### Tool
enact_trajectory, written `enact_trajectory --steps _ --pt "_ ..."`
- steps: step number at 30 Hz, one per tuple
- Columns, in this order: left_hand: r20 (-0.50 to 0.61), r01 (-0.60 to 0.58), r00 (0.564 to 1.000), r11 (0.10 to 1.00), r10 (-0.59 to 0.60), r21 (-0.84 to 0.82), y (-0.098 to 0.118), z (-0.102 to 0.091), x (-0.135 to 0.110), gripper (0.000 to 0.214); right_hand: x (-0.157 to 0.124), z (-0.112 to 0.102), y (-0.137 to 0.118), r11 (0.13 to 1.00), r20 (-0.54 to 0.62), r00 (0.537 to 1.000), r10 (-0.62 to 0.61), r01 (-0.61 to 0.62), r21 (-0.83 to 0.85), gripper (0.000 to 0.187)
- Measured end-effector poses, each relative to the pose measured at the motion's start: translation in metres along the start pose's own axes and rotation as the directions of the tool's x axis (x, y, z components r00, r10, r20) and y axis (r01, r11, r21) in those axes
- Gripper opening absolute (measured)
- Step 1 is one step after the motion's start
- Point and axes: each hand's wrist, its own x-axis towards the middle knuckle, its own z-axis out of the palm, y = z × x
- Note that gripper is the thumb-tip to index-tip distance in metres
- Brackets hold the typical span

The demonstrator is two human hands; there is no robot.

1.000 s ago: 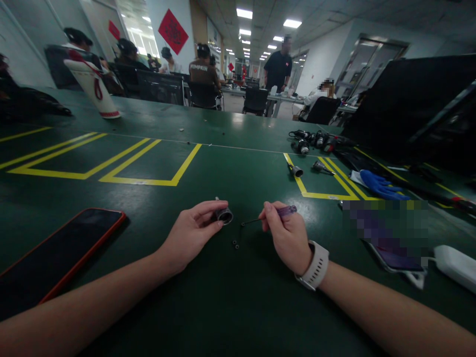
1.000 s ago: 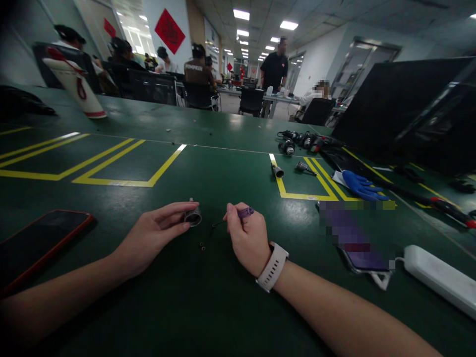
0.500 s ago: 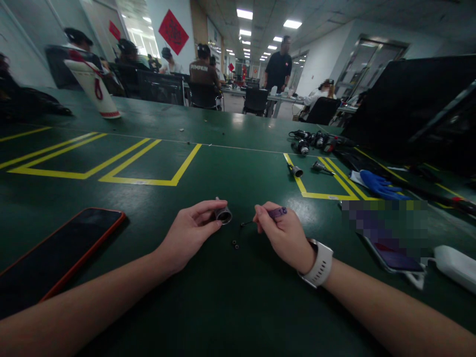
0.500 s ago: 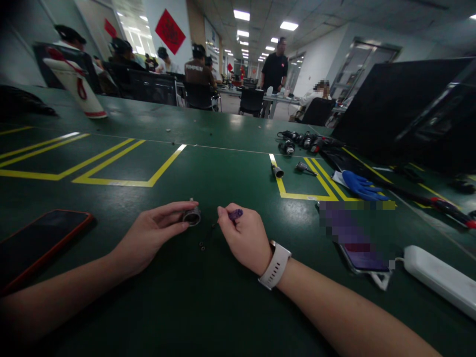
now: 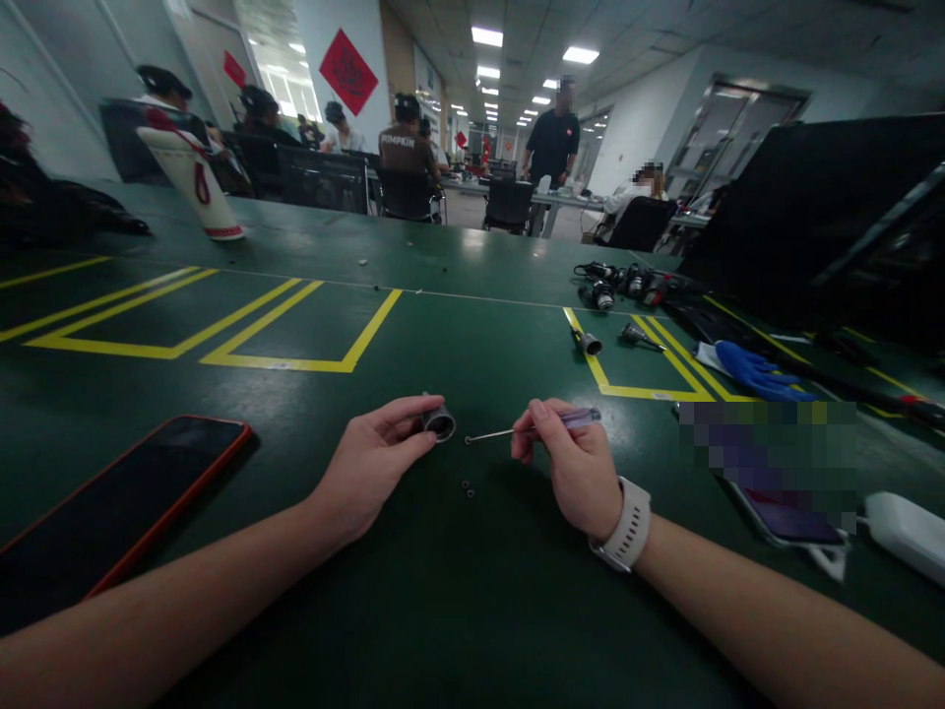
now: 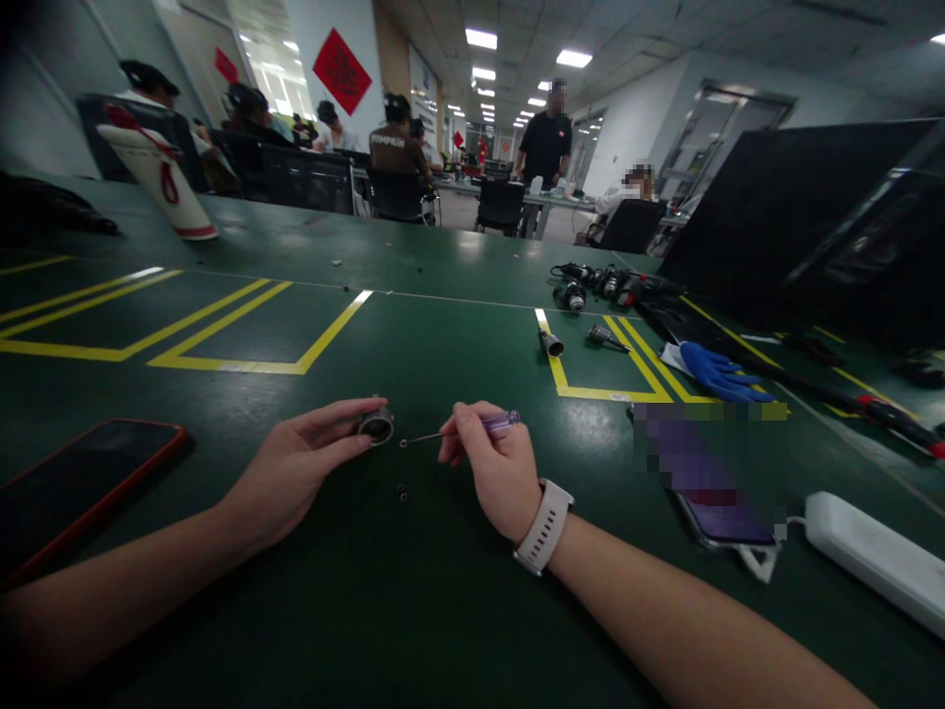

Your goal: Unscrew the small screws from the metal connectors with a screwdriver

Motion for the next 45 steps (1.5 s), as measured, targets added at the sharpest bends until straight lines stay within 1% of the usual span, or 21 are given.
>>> enact_trajectory --steps 3,5,7,10,13,17,23,27,29,32,38,40,45 --pt "-0.011 0.003 1.0 1.0 -0.003 -0.007 0.002 0.001 -0.001 0.039 -0.004 0.0 -0.007 0.989 0.107 0.987 -0.117 0.125 -0.073 0.021" --pt "-0.014 0.001 1.0 1.0 -0.001 -0.011 0.002 0.001 -0.002 0.039 -0.007 0.002 -0.011 0.967 0.198 0.966 -0.168 0.201 -0.156 0.017" --pt "-0.014 -0.008 1.0 1.0 0.008 -0.024 0.001 0.002 -0.001 0.039 -0.009 0.005 -0.014 0.929 0.26 0.941 -0.217 0.281 -0.242 0.016" --pt "-0.024 -0.021 1.0 0.999 0.02 -0.04 0.0 0.002 -0.001 0.039 -0.011 0.008 -0.014 0.862 0.314 0.907 -0.279 0.381 -0.335 0.015" --pt "-0.019 -0.017 1.0 0.999 0.016 -0.033 0.0 0.003 -0.001 0.038 -0.012 0.01 -0.01 0.824 0.347 0.884 -0.312 0.434 -0.364 0.014" --pt "-0.011 -0.021 1.0 0.999 0.021 -0.027 0.0 0.003 -0.002 0.035 -0.013 0.01 -0.006 0.792 0.401 0.859 -0.317 0.473 -0.387 0.014" --pt "-0.023 -0.07 0.997 0.997 0.071 0.021 -0.001 0.004 0.0 0.029 -0.014 0.01 -0.006 0.762 0.461 0.836 -0.299 0.5 -0.412 0.016" --pt "-0.064 -0.066 0.996 0.997 0.069 0.049 0.0 0.006 0.0 0.026 -0.014 0.011 -0.007 0.746 0.482 0.824 -0.299 0.517 -0.421 0.016" --pt "-0.082 -0.067 0.994 0.996 0.072 0.061 0.001 0.008 -0.001 0.025 -0.014 0.011 -0.007 0.742 0.476 0.822 -0.312 0.524 -0.418 0.016" --pt "-0.078 -0.063 0.995 0.995 0.069 0.072 0.002 0.008 -0.001 0.026 -0.015 0.011 -0.007 0.738 0.459 0.825 -0.33 0.529 -0.419 0.015" --pt "-0.065 -0.063 0.996 0.997 0.066 0.046 0.001 0.008 0.0 0.025 -0.015 0.011 -0.008 0.723 0.478 0.827 -0.296 0.521 -0.454 0.015" --pt "-0.075 -0.064 0.995 0.997 0.068 0.044 0.001 0.009 0.0 0.023 -0.014 0.011 -0.009 0.721 0.487 0.825 -0.287 0.52 -0.458 0.015" --pt "-0.092 -0.051 0.994 0.998 0.054 0.037 0.003 0.012 -0.001 0.022 -0.014 0.012 -0.009 0.725 0.467 0.827 -0.313 0.526 -0.445 0.015"
